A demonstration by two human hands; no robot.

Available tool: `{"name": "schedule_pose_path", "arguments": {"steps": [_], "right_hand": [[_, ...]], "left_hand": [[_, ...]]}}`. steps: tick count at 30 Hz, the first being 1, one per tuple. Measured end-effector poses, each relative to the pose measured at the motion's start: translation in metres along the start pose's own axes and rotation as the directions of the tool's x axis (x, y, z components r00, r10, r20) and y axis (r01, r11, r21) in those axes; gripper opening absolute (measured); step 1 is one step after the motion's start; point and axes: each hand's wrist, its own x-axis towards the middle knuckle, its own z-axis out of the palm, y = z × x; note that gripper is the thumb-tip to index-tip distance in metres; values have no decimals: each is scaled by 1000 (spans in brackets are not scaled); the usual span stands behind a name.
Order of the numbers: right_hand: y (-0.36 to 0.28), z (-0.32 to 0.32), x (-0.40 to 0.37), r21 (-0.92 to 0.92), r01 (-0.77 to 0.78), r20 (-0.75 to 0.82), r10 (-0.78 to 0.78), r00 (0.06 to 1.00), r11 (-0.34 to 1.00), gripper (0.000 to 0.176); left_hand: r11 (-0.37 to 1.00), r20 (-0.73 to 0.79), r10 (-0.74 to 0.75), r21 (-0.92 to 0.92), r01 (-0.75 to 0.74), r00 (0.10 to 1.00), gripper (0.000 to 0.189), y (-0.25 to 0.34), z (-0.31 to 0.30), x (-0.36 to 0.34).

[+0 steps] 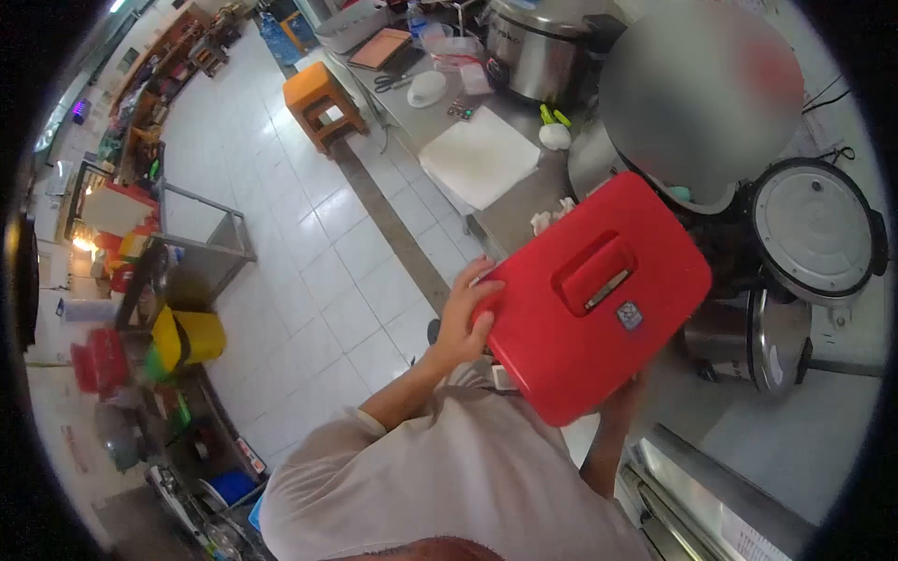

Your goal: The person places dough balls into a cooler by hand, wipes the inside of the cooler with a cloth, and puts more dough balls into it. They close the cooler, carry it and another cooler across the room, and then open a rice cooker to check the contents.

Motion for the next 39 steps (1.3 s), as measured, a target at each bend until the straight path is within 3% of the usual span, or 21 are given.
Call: {"name": "schedule_pose_path", "arguments": {"steps": [2,3,6,8,10,12,14,16,17,20,21,23,25,28,30,32,34,39], "right_hand": [[-18,8,-9,25,38,20,-39,999,999,50],[-31,16,-13,17,41,-49,-40,998,999,43],[-86,-12,-5,15,98,124,-99,987,995,25],[-114,54,-44,19,248,141,-248,958,969,24],[-137,112,-80,133,286,385,-315,867,949,11],[-150,153,-94,69,285,610,-266,746,956,11],[-155,200,-98,74,304,808,-236,540,950,11],[-162,242,-108,15,296,908,-137,396,955,20],[-167,263,-115,-58,274,920,-55,389,960,30],[-129,330,-155,-152,281,546,-157,823,948,28],[-109,369,-159,-155,308,512,-190,838,939,29],[-72,427,-163,-156,288,669,-114,735,945,31],[-49,472,-149,-184,202,928,102,359,962,33],[0,555,-165,-183,236,973,141,181,954,29],[17,604,-186,-160,259,953,80,293,953,20],[31,650,-199,-159,237,956,89,281,958,16],[46,701,-200,-204,183,977,187,104,962,17],[127,823,-154,-276,40,961,275,32,960,23]], "left_hand": [[988,-23,-150,-52,148,988,43,8,0,4],[973,-46,-211,-109,205,976,48,11,0,6],[725,160,-522,-436,534,838,50,7,-6,6],[699,171,-537,-458,549,826,52,-11,-8,4],[650,187,-606,-444,616,774,55,-31,-13,-4],[569,218,-702,-401,718,678,58,-49,-9,-12],[453,284,-764,-404,795,579,68,-65,-4,-26],[333,325,-816,-413,848,479,72,-62,-9,-29],[265,392,-788,-480,836,475,70,-67,-12,-31],[94,537,-692,-595,799,482,68,-85,-40,-39],[77,546,-679,-612,787,491,70,-86,-58,-38],[40,593,-615,-636,771,521,73,-96,-96,-44],[13,626,-556,-651,759,546,78,-107,-145,-42],[60,654,-491,-634,771,576,87,-107,-238,-22],[-48,652,-515,-670,741,556,86,-125,-280,-24],[-70,620,-553,-700,711,556,83,-130,-332,-16],[1,523,-601,-755,656,604,77,-129,-394,0],[130,247,-677,-887,443,694,68,-181,-512,31]]}}
